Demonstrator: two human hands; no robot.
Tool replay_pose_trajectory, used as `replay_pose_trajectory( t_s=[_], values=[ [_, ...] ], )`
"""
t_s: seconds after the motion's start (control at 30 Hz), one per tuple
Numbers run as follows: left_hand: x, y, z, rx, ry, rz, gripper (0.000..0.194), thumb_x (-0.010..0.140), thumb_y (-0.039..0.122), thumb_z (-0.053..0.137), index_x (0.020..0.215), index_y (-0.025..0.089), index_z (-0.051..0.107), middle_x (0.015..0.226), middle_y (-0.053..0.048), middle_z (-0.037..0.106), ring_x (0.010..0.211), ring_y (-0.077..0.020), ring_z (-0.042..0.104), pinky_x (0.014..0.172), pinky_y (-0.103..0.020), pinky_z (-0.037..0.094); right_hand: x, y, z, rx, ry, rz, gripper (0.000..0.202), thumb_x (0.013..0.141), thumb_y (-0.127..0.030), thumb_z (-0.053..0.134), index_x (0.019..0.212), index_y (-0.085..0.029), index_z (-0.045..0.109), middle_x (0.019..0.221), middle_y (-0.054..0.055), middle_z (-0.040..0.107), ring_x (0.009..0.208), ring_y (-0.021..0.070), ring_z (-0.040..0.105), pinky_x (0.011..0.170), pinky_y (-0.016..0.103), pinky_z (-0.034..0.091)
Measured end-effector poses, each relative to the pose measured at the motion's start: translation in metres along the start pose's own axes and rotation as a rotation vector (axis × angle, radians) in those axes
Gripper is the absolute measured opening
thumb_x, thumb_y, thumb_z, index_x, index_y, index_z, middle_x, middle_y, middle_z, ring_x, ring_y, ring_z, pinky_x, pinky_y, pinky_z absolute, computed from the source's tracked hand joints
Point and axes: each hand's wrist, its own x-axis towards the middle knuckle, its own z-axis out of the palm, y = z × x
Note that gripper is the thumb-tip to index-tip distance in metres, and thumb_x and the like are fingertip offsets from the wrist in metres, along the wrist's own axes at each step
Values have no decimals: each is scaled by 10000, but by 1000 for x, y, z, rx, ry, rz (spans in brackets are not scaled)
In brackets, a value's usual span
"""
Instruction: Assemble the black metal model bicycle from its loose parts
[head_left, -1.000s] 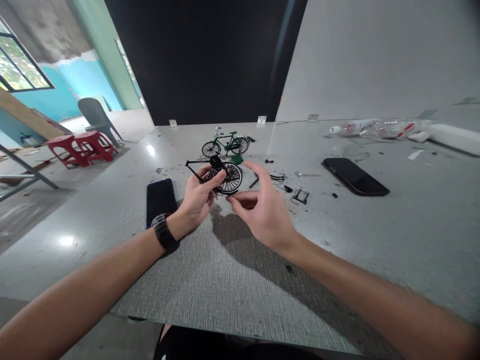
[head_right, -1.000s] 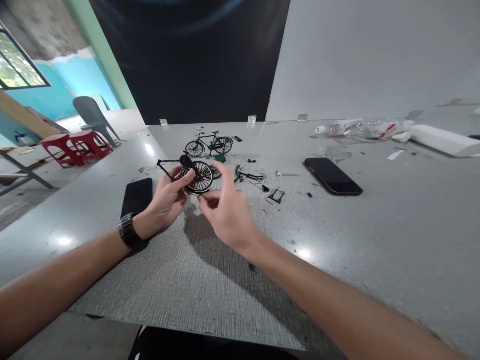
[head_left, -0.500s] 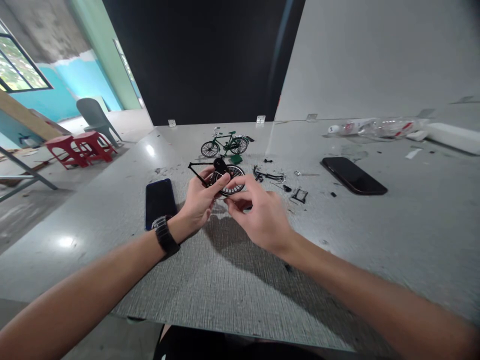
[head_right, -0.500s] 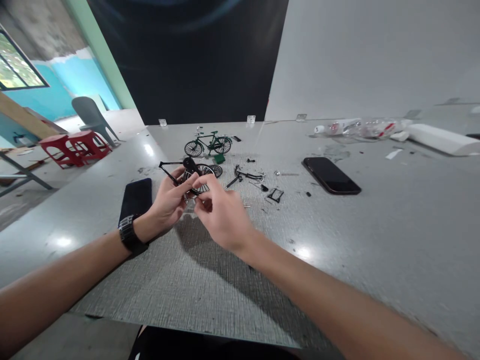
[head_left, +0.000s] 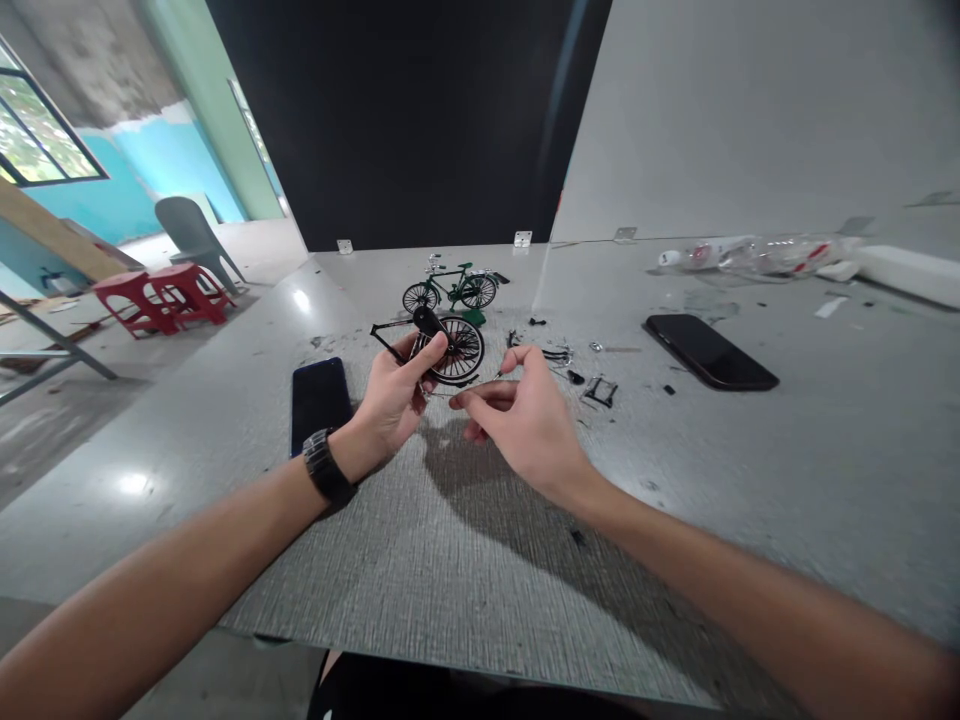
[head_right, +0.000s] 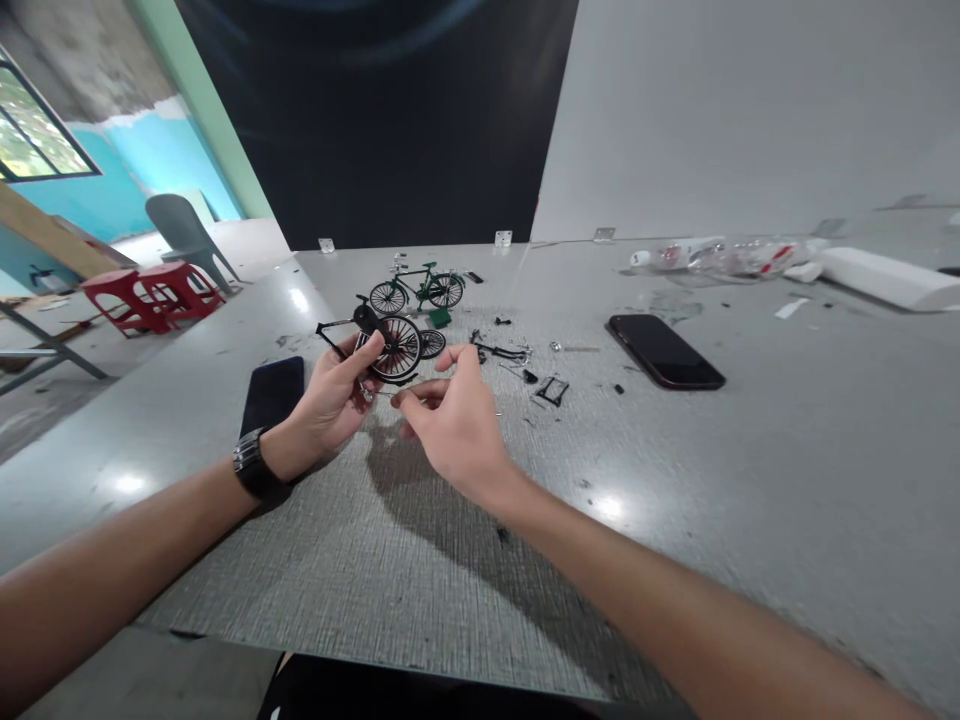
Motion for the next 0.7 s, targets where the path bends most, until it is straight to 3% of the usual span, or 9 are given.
replay_pose_trajectory(
  t_s=[0.27,0.57,0.7],
  values=[
    [-3,3,2,-40,-14,-61,199,746,256,834,835,137,703,778,-13,657,621,-80,565,459,-197,344,7,12,-3,91,-32,44,356,837,-222,610,996,-261,294,829,1,704,503,134,646,485,290,534],
    [-6,7,6,-105,-113,-123,213,725,258,842,802,127,694,789,-44,699,624,-117,617,495,-212,424,12,19,-3,150,-67,29,361,824,-254,647,999,-264,331,822,-28,685,476,120,621,481,288,527],
    [-7,8,6,-101,-103,-119,211,721,250,844,814,128,699,792,-45,697,616,-117,619,506,-216,431,12,19,-3,120,-67,25,361,820,-275,661,1008,-259,353,841,-18,677,488,117,616,489,292,529]
  ],
)
